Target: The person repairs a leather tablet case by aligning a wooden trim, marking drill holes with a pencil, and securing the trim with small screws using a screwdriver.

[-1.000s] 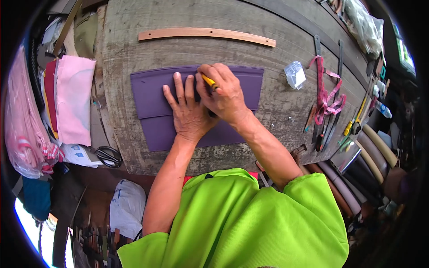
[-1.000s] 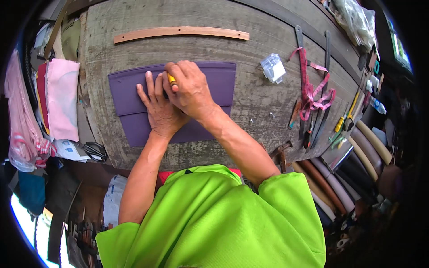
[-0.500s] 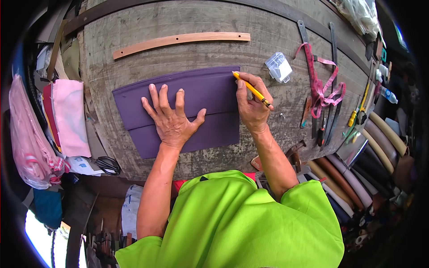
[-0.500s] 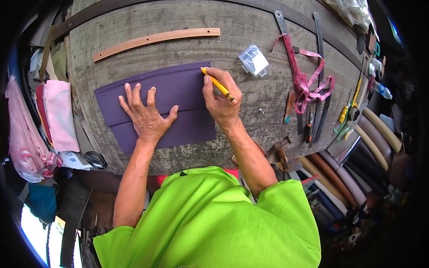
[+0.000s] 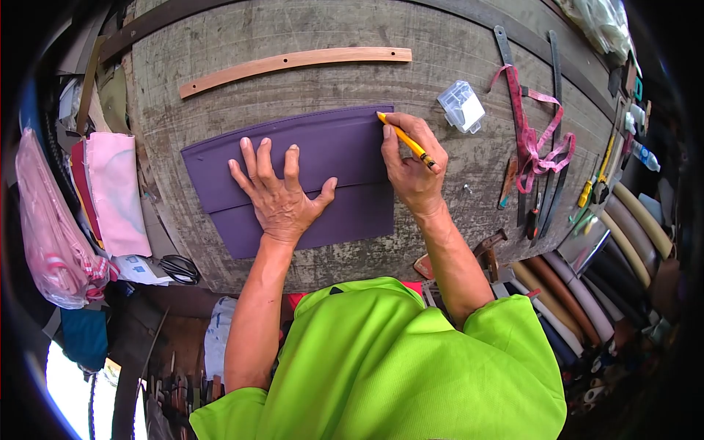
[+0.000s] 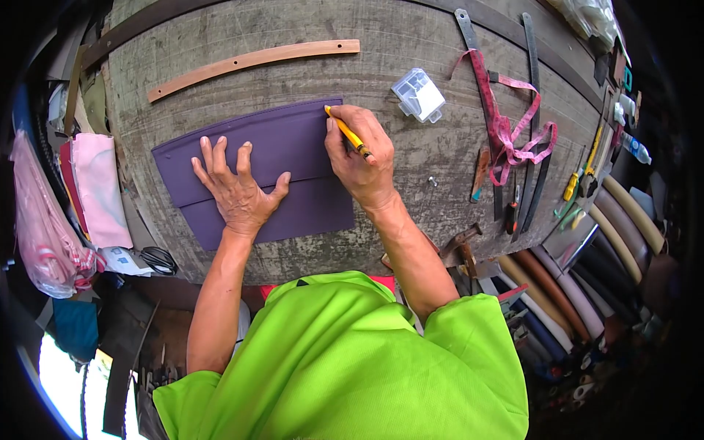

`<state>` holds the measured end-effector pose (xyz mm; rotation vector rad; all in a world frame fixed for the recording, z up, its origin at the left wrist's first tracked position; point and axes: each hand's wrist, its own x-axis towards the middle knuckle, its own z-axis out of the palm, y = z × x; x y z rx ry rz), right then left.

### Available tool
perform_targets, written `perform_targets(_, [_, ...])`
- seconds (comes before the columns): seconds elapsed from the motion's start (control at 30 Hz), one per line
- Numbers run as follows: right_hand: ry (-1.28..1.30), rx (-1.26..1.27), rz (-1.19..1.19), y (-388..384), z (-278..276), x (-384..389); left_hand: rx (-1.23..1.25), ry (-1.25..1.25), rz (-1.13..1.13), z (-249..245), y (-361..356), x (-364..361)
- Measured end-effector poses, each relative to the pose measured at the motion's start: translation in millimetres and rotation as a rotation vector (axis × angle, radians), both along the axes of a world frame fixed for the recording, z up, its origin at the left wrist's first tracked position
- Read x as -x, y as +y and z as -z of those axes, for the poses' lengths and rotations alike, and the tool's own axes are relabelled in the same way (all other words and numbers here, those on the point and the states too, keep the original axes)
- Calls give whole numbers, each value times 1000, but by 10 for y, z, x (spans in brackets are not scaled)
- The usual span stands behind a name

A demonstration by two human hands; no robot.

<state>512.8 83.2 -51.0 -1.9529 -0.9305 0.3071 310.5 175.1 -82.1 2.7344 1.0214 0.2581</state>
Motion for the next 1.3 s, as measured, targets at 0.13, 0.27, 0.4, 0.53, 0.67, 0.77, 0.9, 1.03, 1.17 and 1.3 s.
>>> perform_targets(0.13, [32,82,-44,78,-104,-49,14,4,-1,4,-5,5])
perform_targets(0.27, [-30,104,-93,115,-60,-77,29,4,-1,0,-7,6])
perform_targets(0.4, [123,165,-46,111,-104,-103,38,-10,-5,1,-24,20])
perform_targets(0.53, [530,-124,110,-61,-179,-296,34,-46,-3,37,5,3])
perform_targets(0.67, [554,-233,79,160,-416,-10,50,-84,-6,12,-7,10])
perform_targets(0.77, [648,-127,-135,585,-453,587,57,-39,-20,-5,15,61])
perform_targets(0.9, [488,83,-402,1202,-315,1086,230,-76,-67,-34,26,52])
perform_targets(1.03, [432,206,-433,1519,-214,1254,413,36,-29,-24,65,61])
perform_targets(1.17, [310,157,-521,1559,-221,1224,287,64,-24,-7,20,70])
perform_targets(1.3, [255,135,-543,1579,-196,1236,308,38,-16,42,-1,85])
